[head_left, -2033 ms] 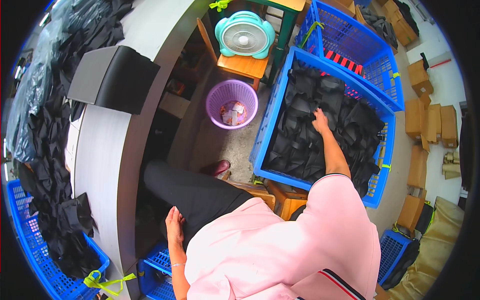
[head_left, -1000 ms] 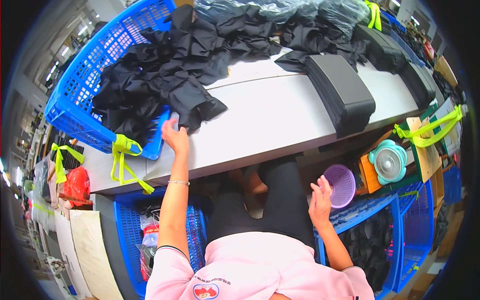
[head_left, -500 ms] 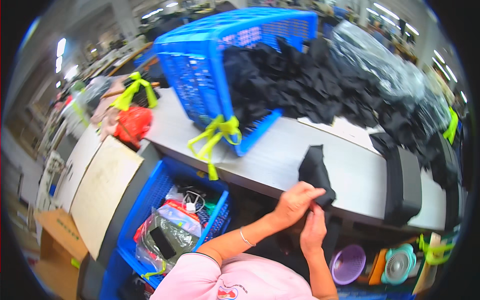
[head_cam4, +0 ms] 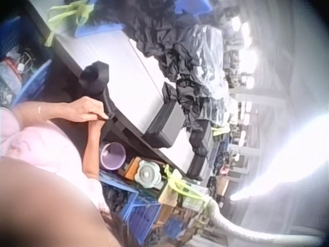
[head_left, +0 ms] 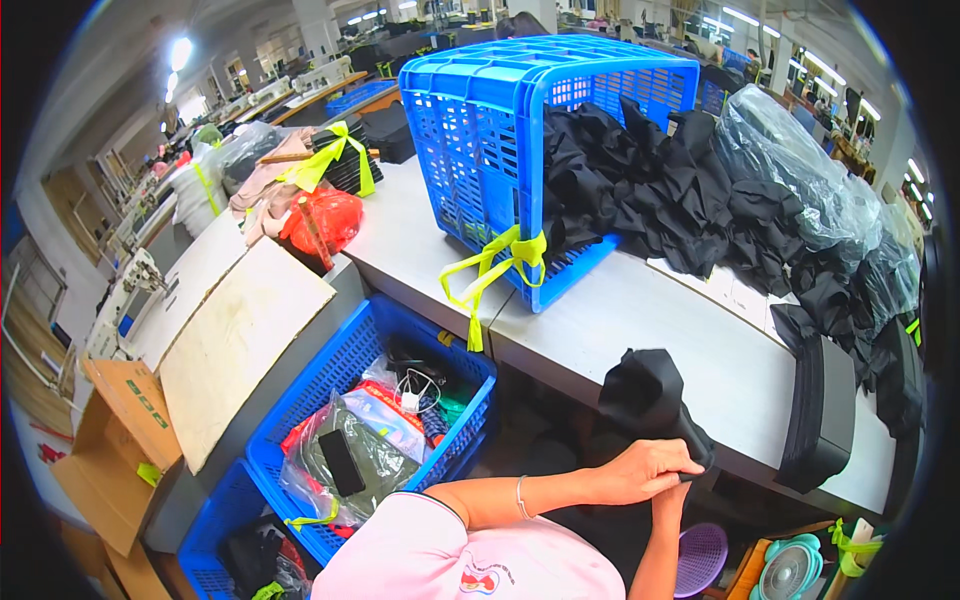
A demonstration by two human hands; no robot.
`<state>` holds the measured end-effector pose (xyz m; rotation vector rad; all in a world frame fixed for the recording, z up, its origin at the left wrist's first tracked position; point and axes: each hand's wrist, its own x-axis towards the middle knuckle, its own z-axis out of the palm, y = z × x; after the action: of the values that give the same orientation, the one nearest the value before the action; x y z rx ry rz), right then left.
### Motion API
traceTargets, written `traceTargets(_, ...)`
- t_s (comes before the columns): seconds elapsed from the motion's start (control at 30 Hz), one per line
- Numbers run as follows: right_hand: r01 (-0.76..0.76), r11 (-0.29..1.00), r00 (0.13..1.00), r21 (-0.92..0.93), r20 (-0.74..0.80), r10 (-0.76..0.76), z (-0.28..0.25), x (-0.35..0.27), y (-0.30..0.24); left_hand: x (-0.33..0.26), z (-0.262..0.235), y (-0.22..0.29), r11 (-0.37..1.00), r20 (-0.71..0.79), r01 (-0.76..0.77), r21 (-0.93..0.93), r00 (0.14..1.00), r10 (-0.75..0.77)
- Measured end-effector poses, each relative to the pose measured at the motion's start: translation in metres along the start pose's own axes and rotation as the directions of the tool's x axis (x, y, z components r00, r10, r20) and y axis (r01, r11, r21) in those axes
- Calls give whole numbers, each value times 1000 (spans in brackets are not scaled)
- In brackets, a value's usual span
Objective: Folding black fabric components and inserting internal supports or panels at a factory workstation.
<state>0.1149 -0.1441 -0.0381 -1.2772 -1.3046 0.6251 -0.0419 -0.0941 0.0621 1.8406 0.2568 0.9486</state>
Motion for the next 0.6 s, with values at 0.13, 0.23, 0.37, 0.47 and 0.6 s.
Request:
traceTargets(0.13, -153, 977, 954, 150, -236, 185, 15, 1, -51, 2, -10, 14, 994, -311, 40, 102, 950, -7)
traceTargets(0.23, -95, 955, 984, 282, -117, 133, 18, -23, -24, -1, -3, 15, 996, -145, 9, 87, 989, 4)
traceTargets(0.37, -240, 576, 971, 781, 188, 148, -7, -44, 22, -9, 15, 24, 993, 78, -7, 121, 997, -3)
traceTargets(0.47, -242, 572, 970, 784, 215, 115, -13, -44, 21, -14, 20, 31, 992, 180, 123, -16, 977, -118)
traceTargets(0.6, -246, 568, 965, 786, 252, 70, -20, -41, 15, -24, 29, 36, 978, 162, 192, -78, 971, -178)
